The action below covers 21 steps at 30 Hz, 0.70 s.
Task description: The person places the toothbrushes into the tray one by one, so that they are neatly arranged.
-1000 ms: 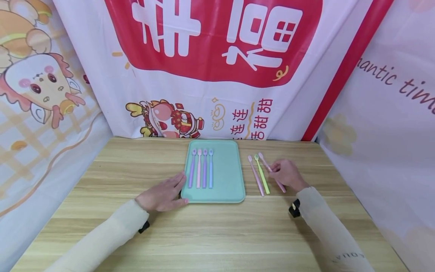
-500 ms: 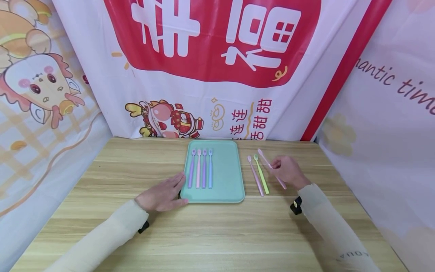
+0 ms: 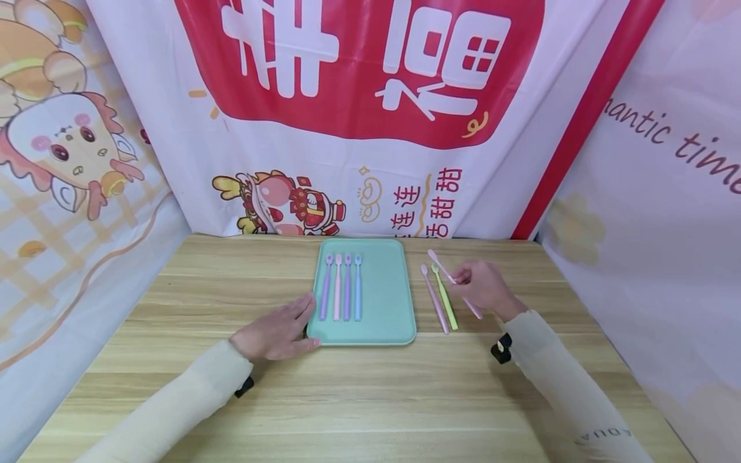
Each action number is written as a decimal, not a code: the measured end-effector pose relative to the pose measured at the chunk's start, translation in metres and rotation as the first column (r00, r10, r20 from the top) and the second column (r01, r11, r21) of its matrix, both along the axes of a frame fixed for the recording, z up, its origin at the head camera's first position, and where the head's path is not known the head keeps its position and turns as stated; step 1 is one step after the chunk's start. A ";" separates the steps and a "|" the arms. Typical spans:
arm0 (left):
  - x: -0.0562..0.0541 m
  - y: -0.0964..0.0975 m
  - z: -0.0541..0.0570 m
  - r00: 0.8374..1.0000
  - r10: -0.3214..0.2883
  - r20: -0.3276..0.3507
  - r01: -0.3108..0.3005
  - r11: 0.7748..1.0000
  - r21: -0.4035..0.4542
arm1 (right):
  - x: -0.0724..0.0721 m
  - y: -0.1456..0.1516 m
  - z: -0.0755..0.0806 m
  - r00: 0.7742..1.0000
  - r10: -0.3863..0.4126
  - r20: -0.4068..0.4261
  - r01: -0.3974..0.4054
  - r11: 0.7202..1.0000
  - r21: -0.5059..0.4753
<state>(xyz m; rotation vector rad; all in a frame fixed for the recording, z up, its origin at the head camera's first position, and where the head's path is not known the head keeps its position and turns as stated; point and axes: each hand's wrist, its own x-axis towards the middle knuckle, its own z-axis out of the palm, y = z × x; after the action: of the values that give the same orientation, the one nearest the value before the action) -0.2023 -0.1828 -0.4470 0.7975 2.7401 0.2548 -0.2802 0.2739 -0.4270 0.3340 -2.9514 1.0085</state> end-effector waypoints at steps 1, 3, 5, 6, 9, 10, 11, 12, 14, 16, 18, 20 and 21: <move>0.000 0.000 0.000 1.000 0.001 0.000 -0.001 1.000 -0.002 | 0.000 -0.001 0.000 1.000 0.008 -0.009 -0.008 1.000 0.000; 0.000 0.001 0.001 1.000 0.003 0.001 -0.003 1.000 -0.005 | 0.000 -0.004 0.000 1.000 0.015 -0.017 -0.015 1.000 -0.002; 0.000 0.001 0.002 1.000 0.003 -0.001 -0.003 1.000 -0.009 | 0.000 -0.006 -0.001 1.000 0.018 -0.021 -0.019 1.000 -0.003; 0.000 0.001 0.002 1.000 0.003 -0.002 -0.003 1.000 -0.011 | 0.000 -0.008 -0.001 1.000 0.021 -0.019 -0.022 1.000 -0.006; 0.001 0.001 0.002 1.000 0.003 -0.003 -0.003 1.000 -0.011 | 0.002 -0.012 -0.002 1.000 0.027 -0.009 -0.027 0.999 -0.019; 0.001 0.002 0.002 1.000 0.003 -0.002 -0.003 1.000 -0.011 | 0.003 -0.014 -0.002 1.000 0.026 -0.003 -0.026 0.999 -0.022; 0.001 0.002 0.002 1.000 0.003 -0.002 -0.003 1.000 -0.012 | 0.003 -0.015 -0.002 1.000 0.028 0.004 -0.028 0.999 -0.025; 0.001 0.002 0.002 1.000 0.003 -0.002 -0.003 1.000 -0.011 | 0.004 -0.016 -0.002 0.999 0.033 0.004 -0.032 0.999 -0.025; 0.001 0.002 0.003 1.000 0.002 0.000 -0.002 1.000 -0.012 | 0.004 -0.019 -0.003 0.999 0.040 -0.002 -0.040 0.999 -0.023; 0.002 0.002 0.003 1.000 0.002 0.001 -0.002 1.000 -0.013 | 0.005 -0.022 -0.004 0.999 0.046 -0.008 -0.046 0.999 -0.020; 0.002 0.002 0.003 1.000 0.001 0.002 -0.001 1.000 -0.014 | 0.005 -0.024 -0.005 0.998 0.056 -0.016 -0.056 0.998 -0.026; 0.002 0.002 0.003 1.000 0.003 0.003 -0.003 1.000 -0.016 | 0.005 -0.027 -0.006 0.998 0.058 -0.022 -0.059 0.998 -0.029; 0.002 0.002 0.003 1.000 0.004 0.003 -0.004 1.000 -0.017 | 0.005 -0.029 -0.006 0.998 0.058 -0.024 -0.059 0.998 -0.034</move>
<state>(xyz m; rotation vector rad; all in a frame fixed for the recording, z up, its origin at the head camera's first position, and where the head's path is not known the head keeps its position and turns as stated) -0.2002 -0.1809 -0.4439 0.7871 2.7372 0.2333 -0.2750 0.2454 -0.4332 0.4307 -2.9164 1.0530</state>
